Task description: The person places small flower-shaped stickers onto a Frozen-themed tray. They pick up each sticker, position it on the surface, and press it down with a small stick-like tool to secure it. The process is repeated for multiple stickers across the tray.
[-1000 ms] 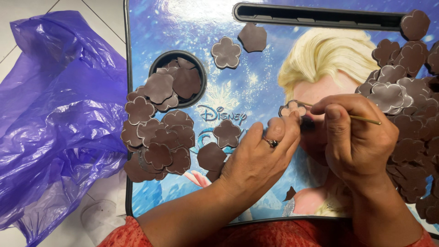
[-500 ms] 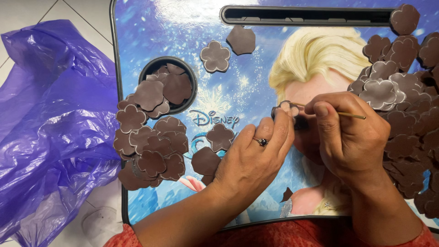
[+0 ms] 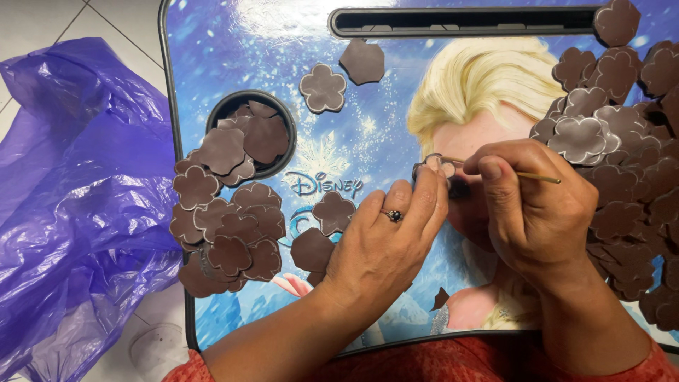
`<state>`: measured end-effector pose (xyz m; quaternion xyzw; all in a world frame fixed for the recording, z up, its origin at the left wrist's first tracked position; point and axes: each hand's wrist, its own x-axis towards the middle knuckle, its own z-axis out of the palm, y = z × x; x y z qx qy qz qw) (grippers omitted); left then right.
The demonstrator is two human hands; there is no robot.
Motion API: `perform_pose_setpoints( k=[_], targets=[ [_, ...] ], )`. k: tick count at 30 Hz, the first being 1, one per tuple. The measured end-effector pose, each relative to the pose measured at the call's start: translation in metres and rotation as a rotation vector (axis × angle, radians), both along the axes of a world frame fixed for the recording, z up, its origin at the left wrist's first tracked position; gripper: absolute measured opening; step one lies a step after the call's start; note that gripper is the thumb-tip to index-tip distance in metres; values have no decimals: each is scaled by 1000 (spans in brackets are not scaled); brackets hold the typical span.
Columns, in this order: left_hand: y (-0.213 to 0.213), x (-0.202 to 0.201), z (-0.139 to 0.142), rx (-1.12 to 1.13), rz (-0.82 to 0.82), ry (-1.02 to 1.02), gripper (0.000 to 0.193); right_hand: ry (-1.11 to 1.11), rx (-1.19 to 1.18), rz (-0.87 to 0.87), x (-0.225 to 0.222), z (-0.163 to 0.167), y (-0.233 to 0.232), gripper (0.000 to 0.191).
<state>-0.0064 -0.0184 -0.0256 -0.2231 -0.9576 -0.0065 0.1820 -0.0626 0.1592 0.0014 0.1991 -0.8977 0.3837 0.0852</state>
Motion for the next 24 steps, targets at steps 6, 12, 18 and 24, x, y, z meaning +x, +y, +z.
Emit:
perform_pose_setpoints(
  k=[6,12,18,24],
  targets=[
    [0,1,0,-3,4,-17,54,32,14,48,0,3,-3,16],
    [0,0,0,12,14,-17,52,-3,0,-2,2,5,-3,16],
    [0,1,1,28,5,-9,54,17,37,39,2,4,1,15],
    [-2,0,1,34,-4,-40,56,-13,53,20,2,3,2,15]
  ],
)
